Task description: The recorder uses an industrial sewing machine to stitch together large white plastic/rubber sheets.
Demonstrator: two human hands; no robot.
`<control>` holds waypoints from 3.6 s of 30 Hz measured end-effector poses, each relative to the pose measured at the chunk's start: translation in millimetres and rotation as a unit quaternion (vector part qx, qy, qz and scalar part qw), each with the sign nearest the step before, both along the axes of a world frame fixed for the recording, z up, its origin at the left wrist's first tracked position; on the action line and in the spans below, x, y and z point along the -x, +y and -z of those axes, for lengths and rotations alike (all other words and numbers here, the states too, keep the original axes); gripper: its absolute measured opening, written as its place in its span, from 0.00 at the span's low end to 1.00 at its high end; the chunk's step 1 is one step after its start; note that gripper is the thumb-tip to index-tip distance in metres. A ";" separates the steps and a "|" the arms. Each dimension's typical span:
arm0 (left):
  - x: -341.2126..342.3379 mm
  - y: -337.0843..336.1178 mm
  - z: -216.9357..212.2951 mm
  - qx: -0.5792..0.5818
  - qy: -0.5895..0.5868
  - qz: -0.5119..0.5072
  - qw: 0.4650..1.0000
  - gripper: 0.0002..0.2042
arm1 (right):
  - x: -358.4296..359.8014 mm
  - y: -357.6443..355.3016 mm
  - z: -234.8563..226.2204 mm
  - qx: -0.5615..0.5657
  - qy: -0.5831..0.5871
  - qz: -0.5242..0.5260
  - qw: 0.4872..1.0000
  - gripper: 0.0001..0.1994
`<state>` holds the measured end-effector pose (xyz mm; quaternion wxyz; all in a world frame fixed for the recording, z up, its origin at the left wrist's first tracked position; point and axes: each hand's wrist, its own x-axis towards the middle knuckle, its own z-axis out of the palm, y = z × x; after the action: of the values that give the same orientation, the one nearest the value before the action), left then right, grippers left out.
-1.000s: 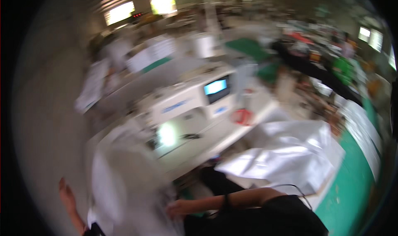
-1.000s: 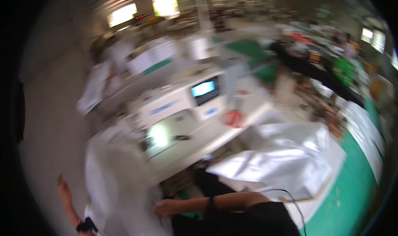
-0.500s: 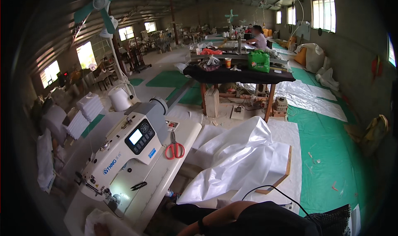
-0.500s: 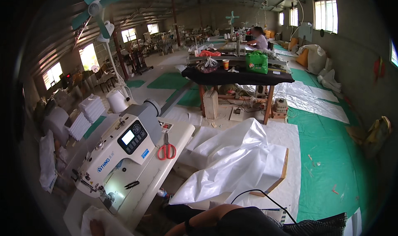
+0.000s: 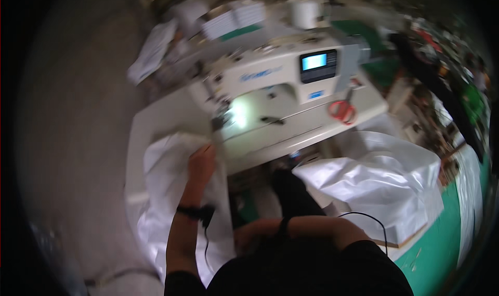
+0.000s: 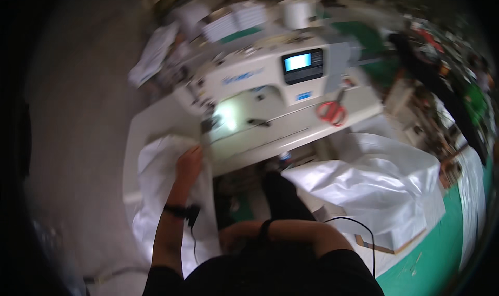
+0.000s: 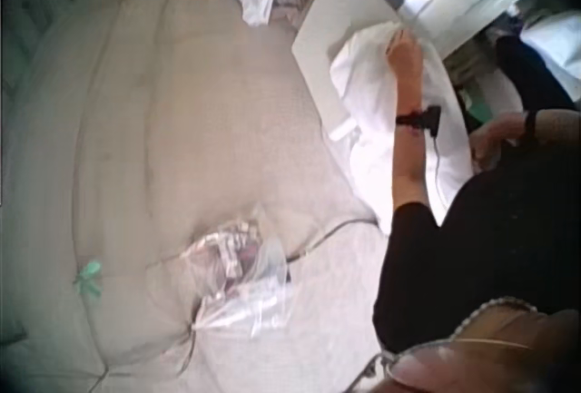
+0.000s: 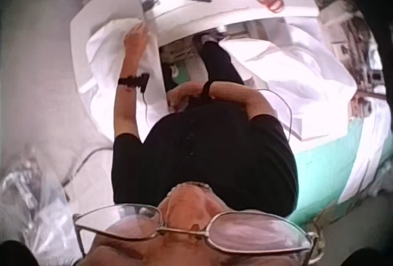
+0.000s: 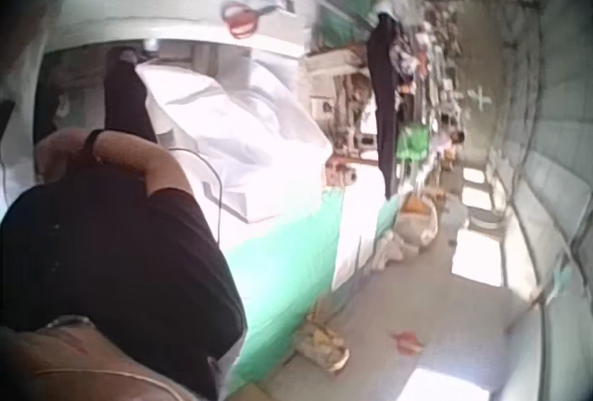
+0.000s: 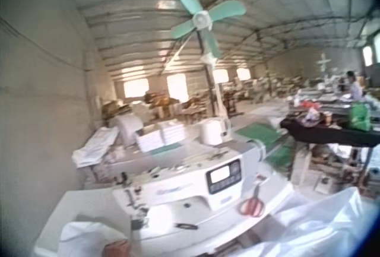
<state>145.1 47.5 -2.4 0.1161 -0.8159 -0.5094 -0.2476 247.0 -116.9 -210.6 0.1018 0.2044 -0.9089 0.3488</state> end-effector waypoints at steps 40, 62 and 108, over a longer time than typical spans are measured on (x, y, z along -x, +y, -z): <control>22.8 63.7 -34.1 0.401 -0.313 -0.193 0.839 0.12 | -46.6 31.1 -120.9 0.397 -0.286 0.335 0.805 0.14; 27.8 1.1 -258.6 -0.313 -0.285 0.002 0.906 0.06 | -56.1 42.5 -130.7 0.293 -0.246 0.350 0.855 0.17; -29.2 39.7 43.5 0.064 0.102 -0.049 0.992 0.27 | -474.1 -114.4 -69.7 0.091 -0.233 0.968 0.000 0.41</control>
<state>174.3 87.2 -45.9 0.1273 -0.8170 -0.5485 -0.1239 721.1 -231.3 -140.9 -0.1448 0.9706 0.1899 -0.0317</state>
